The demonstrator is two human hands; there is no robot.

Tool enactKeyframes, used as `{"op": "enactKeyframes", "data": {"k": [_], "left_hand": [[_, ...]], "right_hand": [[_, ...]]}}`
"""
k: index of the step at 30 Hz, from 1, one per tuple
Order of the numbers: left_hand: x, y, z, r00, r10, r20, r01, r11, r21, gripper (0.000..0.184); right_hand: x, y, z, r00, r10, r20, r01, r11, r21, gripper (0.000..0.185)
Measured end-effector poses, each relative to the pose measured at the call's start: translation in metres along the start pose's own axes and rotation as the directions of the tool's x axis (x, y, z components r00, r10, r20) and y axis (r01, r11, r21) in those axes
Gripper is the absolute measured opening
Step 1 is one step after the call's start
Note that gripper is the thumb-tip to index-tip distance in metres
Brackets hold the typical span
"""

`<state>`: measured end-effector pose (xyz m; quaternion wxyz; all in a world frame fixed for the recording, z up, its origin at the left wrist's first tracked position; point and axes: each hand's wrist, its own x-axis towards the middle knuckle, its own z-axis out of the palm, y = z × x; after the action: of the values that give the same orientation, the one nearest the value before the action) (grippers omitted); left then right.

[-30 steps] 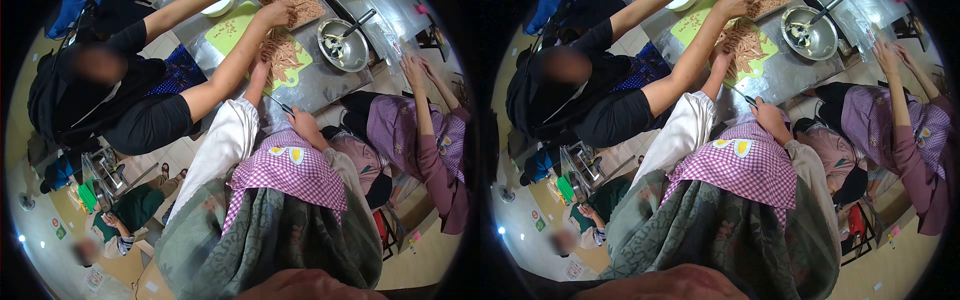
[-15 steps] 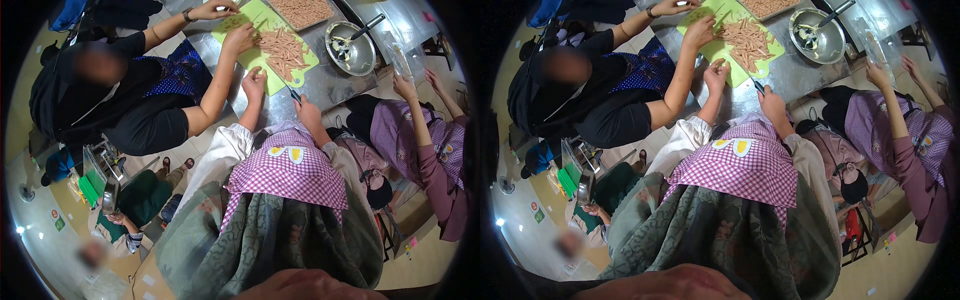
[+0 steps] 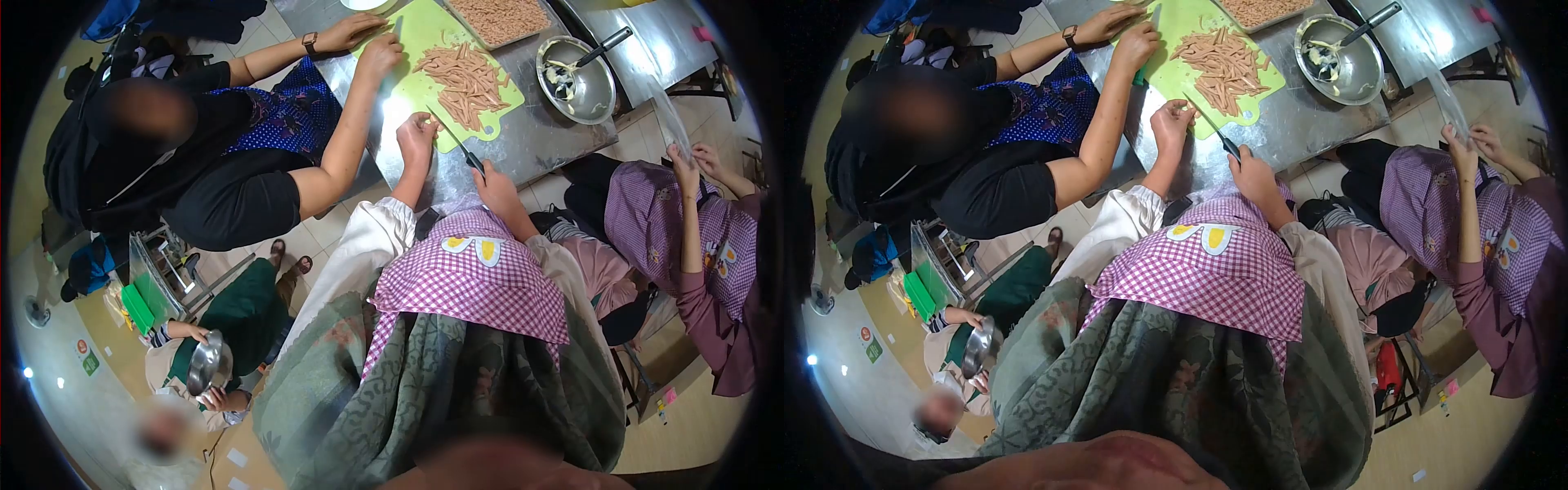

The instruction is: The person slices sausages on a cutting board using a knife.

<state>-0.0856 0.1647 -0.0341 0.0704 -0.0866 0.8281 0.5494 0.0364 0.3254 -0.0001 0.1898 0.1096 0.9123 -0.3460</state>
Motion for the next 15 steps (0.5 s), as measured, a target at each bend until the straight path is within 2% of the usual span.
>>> {"op": "enactKeyframes", "data": {"k": [4,10,15], "left_hand": [[-0.002,0.002,0.001,1.000,0.012,0.016,-0.011,0.998,-0.056,0.018],[0.002,-0.006,0.002,0.996,0.085,0.024,-0.084,0.996,-0.029,0.016],[-0.002,0.003,0.000,0.996,0.082,0.022,-0.083,0.996,0.018,0.014]], "right_hand": [[0.000,-0.003,0.003,1.000,0.011,0.013,-0.010,0.999,-0.049,0.034],[0.001,-0.009,0.014,0.996,0.078,0.037,-0.075,0.993,-0.086,0.033],[0.019,-0.009,0.025,0.996,0.085,0.022,-0.082,0.991,-0.109,0.029]]}}
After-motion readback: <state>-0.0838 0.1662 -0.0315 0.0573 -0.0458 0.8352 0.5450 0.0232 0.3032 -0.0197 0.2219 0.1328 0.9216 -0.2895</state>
